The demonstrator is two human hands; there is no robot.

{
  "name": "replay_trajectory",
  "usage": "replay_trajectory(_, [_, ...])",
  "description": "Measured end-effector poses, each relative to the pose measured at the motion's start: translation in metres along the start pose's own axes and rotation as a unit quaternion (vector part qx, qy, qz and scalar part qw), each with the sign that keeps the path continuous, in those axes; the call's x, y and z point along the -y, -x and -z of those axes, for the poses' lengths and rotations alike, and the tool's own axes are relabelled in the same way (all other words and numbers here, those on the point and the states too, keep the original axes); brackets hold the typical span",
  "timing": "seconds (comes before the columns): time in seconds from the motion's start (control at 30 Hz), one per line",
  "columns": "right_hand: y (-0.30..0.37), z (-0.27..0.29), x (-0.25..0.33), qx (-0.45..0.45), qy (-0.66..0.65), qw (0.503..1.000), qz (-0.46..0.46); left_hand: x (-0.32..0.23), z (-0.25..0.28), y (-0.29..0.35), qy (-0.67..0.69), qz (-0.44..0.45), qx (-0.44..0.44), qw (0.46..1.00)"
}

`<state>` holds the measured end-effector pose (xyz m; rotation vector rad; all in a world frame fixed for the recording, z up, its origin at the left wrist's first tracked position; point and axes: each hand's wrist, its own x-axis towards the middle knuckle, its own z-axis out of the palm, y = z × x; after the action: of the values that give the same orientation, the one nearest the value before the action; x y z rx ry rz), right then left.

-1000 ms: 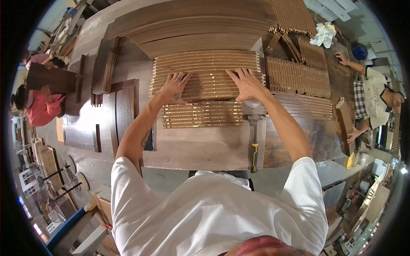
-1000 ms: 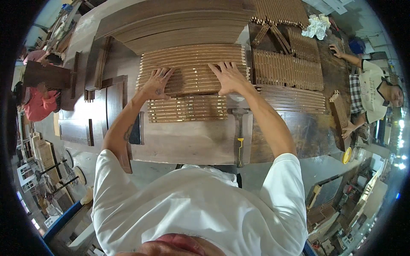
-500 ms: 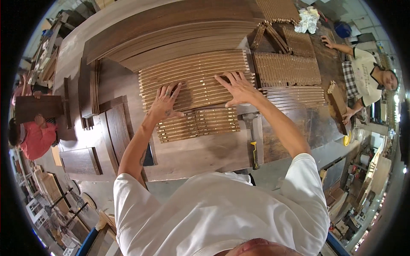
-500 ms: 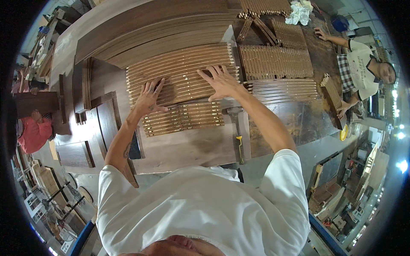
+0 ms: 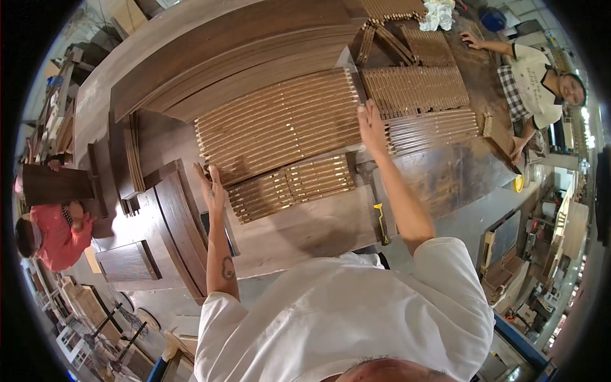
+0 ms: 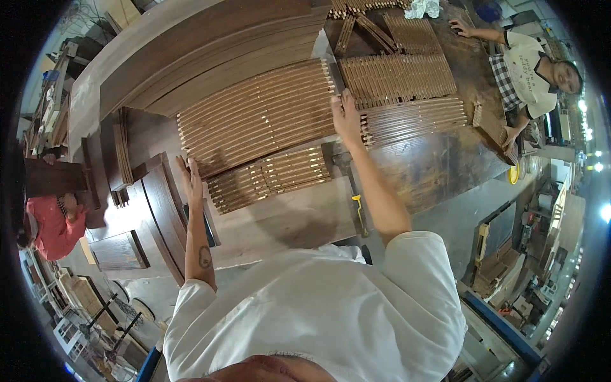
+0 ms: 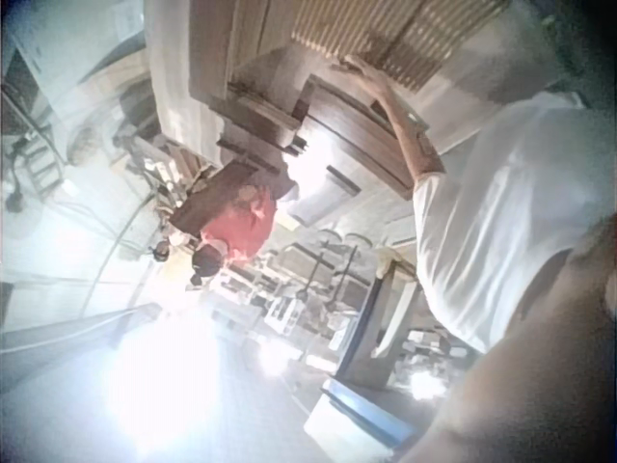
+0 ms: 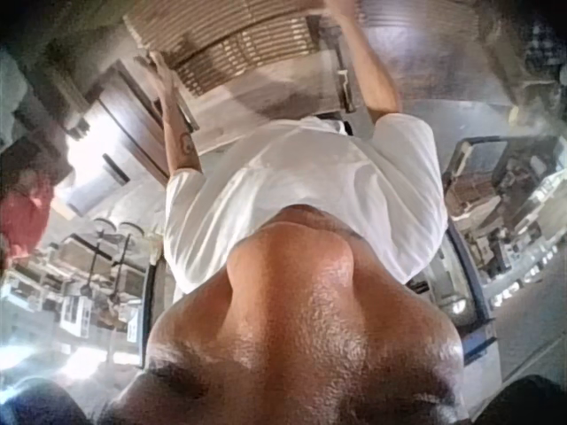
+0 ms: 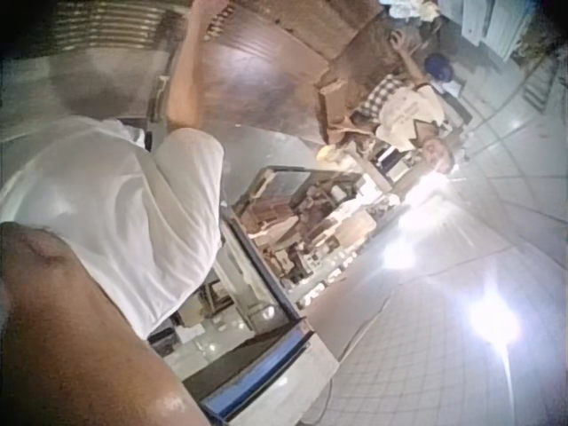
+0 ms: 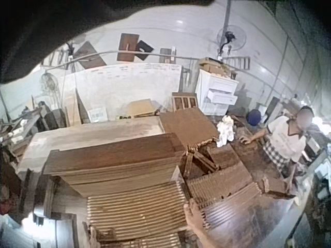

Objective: The person aligns wooden slats on a table, hammers a wood piece into place, and sorts piles of slats.

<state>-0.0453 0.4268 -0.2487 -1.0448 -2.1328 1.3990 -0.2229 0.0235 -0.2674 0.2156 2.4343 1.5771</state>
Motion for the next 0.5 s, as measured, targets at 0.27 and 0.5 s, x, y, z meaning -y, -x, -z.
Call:
replay_trajectory(0.27, [0.004, 0.001, 0.000, -0.025, -0.006, 0.999, 0.019, 0.003, 0.002, -0.004, 0.124, -0.002, -0.007, 0.992])
replay_trajectory(0.5, [-0.009, 0.010, -0.027, 0.050, -0.246, 0.968, -0.018, -0.010, 0.000, -0.005, 0.167, 0.031, -0.033, 0.985])
